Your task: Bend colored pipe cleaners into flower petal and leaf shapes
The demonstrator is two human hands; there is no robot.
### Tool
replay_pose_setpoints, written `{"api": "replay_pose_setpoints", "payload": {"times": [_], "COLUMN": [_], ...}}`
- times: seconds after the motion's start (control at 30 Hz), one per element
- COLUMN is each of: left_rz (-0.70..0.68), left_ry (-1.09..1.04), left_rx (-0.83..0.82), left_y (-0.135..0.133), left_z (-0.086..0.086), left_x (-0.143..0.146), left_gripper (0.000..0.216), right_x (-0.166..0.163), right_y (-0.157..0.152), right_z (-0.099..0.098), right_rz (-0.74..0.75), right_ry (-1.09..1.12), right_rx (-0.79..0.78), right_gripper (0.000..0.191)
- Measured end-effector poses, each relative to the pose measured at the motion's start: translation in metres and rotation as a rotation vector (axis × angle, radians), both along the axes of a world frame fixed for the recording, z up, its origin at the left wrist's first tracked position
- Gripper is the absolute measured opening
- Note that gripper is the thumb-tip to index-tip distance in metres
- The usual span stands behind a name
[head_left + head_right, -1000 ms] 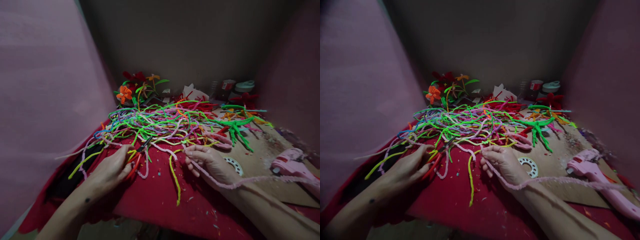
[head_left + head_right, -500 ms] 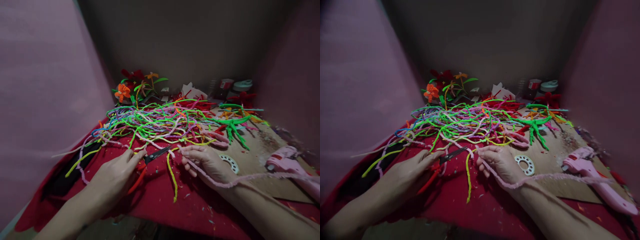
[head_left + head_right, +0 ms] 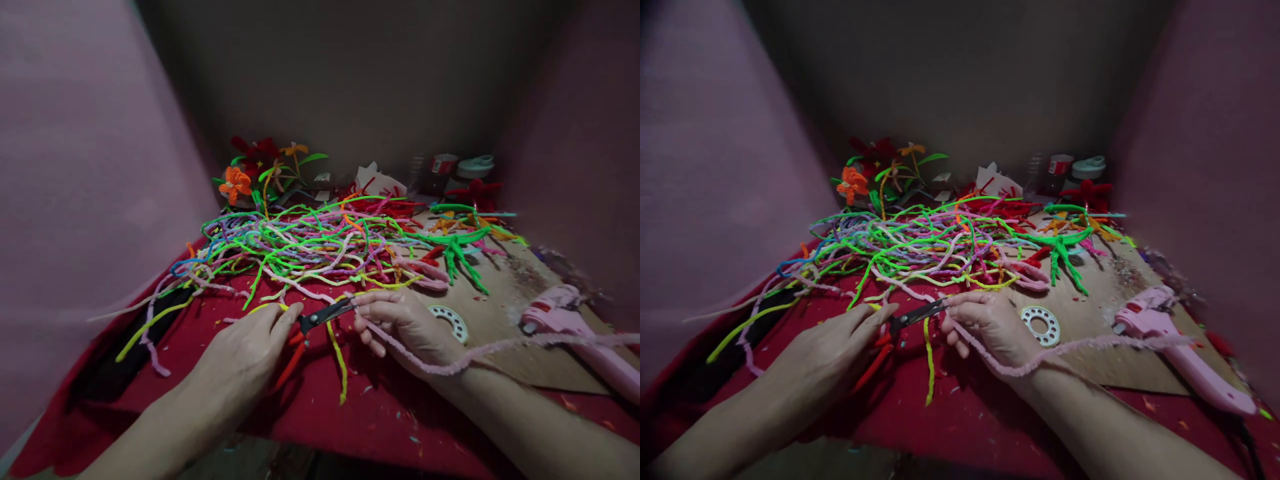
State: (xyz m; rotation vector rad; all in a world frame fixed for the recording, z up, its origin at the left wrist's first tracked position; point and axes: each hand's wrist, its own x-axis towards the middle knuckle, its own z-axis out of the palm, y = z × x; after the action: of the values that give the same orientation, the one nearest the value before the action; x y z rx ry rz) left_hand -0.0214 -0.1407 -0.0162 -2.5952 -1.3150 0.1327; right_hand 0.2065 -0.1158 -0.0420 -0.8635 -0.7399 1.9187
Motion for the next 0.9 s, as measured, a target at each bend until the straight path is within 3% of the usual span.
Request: {"api": "replay_pose_setpoints", "payload": {"times": [0.2,0.53,0.9], "left_rz": [-0.026,-0.047,-0.029], "left_ry": [-0.016,0.109,0.084], "left_rx": [0.072,0.060,-0.020], "left_y": [-0.002,-0.003,-0.015], "left_z": [-0.005,0.002,-0.015], "left_x": [0.000,0.011,0.022], "left_gripper": [0.047,0.049,0.046], "right_x": [0.000,-0.002,-0.001], "right_y": [-0.002,-0.001,-0.002], "right_z": [0.000,0.003,-0.002], "right_rz": [-0.020,-0.014,0.003], "right_ry": [0.003,0.037,0.005], "right_rx": [-0.029,-0.050,-0.016], "right_gripper": [0.019,0.015,0.013]}}
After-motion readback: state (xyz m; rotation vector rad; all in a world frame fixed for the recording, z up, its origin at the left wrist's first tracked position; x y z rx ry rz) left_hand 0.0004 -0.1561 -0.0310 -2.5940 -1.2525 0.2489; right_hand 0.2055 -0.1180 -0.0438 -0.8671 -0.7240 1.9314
